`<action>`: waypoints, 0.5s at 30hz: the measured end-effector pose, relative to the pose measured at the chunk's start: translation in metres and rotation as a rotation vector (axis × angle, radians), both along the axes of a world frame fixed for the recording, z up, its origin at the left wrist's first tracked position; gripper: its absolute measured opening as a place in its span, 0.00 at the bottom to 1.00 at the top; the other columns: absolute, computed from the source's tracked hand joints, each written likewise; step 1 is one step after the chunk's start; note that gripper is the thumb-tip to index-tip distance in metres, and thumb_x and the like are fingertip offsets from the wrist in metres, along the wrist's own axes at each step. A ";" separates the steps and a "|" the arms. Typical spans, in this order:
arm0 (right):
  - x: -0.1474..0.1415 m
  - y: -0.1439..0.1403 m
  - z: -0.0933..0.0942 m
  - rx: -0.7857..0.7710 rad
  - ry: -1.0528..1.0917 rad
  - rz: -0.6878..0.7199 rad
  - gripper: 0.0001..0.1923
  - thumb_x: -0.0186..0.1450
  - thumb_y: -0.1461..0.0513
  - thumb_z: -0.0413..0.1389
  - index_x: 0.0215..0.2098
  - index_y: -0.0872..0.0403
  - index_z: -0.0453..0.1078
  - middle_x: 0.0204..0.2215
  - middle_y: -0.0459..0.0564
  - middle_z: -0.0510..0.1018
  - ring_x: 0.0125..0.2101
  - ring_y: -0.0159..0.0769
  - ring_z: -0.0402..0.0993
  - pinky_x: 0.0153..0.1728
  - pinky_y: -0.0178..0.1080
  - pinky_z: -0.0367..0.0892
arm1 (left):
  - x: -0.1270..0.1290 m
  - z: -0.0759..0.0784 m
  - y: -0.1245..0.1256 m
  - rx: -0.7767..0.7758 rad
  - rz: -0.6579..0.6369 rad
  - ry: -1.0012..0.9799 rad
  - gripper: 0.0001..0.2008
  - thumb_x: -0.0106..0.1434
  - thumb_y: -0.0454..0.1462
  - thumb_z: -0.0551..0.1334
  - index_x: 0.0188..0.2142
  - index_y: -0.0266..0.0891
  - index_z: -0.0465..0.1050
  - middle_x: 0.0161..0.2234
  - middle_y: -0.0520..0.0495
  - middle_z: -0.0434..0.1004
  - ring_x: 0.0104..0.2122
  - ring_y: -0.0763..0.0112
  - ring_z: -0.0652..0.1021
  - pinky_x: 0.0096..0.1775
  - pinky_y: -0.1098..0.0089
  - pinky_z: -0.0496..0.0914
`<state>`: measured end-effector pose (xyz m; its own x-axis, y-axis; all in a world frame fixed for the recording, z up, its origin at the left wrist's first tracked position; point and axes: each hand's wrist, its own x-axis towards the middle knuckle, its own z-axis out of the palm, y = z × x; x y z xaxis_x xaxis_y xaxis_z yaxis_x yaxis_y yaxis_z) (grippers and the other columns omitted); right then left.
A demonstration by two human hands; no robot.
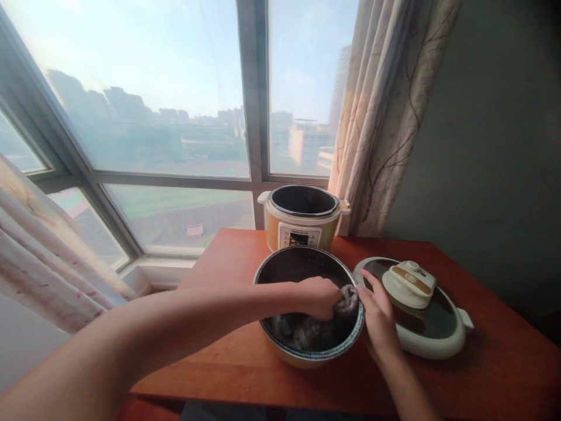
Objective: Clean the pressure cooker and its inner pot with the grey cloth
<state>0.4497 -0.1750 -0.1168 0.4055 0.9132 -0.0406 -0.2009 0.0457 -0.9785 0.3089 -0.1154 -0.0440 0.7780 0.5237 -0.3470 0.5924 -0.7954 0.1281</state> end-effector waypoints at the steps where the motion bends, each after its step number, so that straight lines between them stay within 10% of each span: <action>1: 0.002 0.001 0.001 -0.002 0.008 0.019 0.42 0.55 0.47 0.63 0.63 0.51 0.61 0.36 0.49 0.80 0.33 0.42 0.75 0.33 0.39 0.68 | -0.001 0.003 -0.004 0.000 -0.112 0.055 0.12 0.57 0.35 0.64 0.41 0.34 0.79 0.38 0.36 0.82 0.35 0.55 0.81 0.33 0.64 0.74; 6: 0.013 0.017 0.007 -0.011 -0.011 0.102 0.41 0.54 0.50 0.65 0.62 0.55 0.63 0.32 0.49 0.81 0.31 0.43 0.76 0.30 0.39 0.66 | -0.019 0.016 -0.015 -0.067 -0.461 0.244 0.09 0.54 0.30 0.64 0.35 0.36 0.81 0.33 0.39 0.83 0.32 0.55 0.81 0.32 0.63 0.72; 15: 0.015 0.039 0.009 -0.052 -0.124 0.134 0.39 0.53 0.48 0.64 0.59 0.57 0.67 0.33 0.51 0.81 0.34 0.44 0.77 0.34 0.40 0.68 | -0.029 0.022 -0.018 -0.056 -0.414 0.344 0.09 0.54 0.30 0.65 0.36 0.36 0.81 0.35 0.40 0.84 0.31 0.58 0.80 0.29 0.66 0.70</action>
